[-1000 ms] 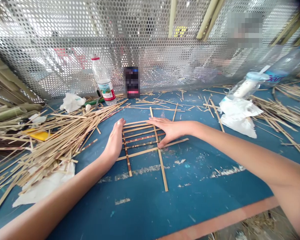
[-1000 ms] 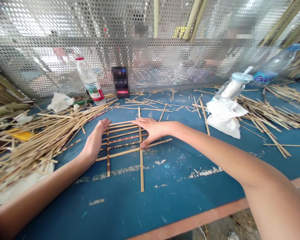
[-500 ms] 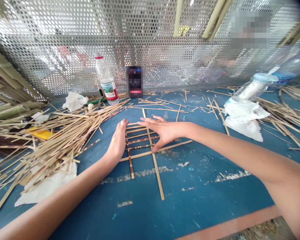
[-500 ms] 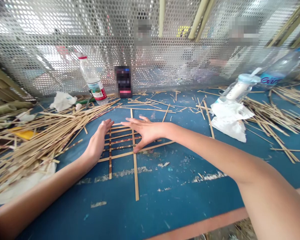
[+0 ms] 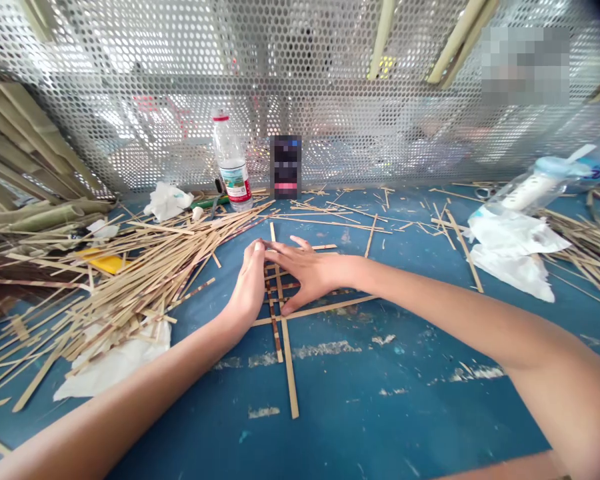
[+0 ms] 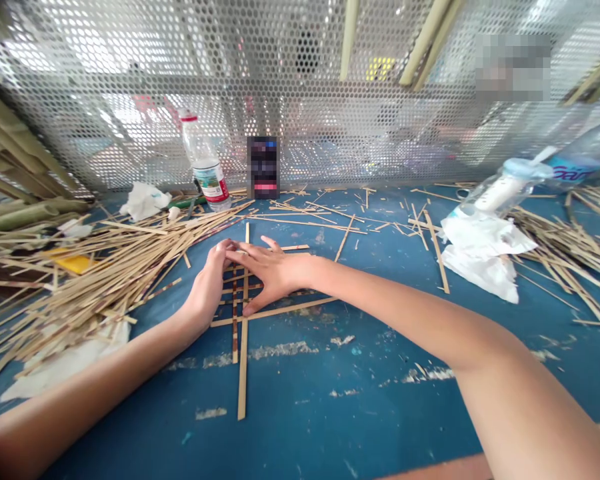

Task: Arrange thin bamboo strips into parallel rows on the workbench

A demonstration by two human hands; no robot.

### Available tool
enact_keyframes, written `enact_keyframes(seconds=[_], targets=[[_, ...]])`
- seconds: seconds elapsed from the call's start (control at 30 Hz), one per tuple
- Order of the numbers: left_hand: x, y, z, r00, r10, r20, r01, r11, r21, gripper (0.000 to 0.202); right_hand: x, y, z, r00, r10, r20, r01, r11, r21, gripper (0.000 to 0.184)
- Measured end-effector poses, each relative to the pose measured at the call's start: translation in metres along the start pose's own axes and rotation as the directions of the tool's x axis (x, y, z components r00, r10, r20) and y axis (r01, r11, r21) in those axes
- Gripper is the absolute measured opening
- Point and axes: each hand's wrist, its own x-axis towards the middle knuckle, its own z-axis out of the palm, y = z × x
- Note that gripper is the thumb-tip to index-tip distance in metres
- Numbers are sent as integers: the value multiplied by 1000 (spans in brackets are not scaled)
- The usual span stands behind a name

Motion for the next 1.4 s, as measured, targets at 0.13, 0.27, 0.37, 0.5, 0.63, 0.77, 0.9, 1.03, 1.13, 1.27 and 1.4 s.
enact_keyframes(seconds=[0.13,0.27,0.37,0.5,0.63,0.77,0.9,1.03,1.13,1.27,1.4], targets=[[1,1,0,996,-73,-46,70,996,-60,53,12,0,9,998,-53,-38,53,999,-7,127],[1,0,-1,993,-102,-56,96,989,-110,56,17,-1,14,994,-86,-67,86,996,2,127],[1,-3,-2,994,-94,-62,84,986,-145,57,16,-2,14,995,-83,-63,83,997,5,126],[5,-8,0,996,-82,-32,71,968,-243,55,5,-4,5,995,-39,-96,40,999,12,121],[8,-7,-3,996,-91,-13,79,924,-373,50,-19,-7,-7,988,82,-134,-84,996,-9,104],[15,8,-20,999,-23,-28,17,977,-214,36,-49,-9,-6,970,182,-164,-197,977,-78,87],[22,22,-46,964,113,241,-210,877,432,32,-73,-7,3,965,228,-125,-240,967,-90,80],[11,9,-63,870,161,465,-460,604,651,45,-84,-2,9,967,203,-153,-218,972,-84,81],[-9,-7,-70,853,244,462,-516,529,674,41,-87,3,14,964,156,-216,-180,979,-96,69],[-31,-15,-74,841,305,448,-541,482,689,31,-86,5,18,955,109,-275,-142,984,-103,47],[-33,-15,-71,838,283,467,-544,501,673,29,-86,4,18,944,104,-313,-130,990,-63,31]])
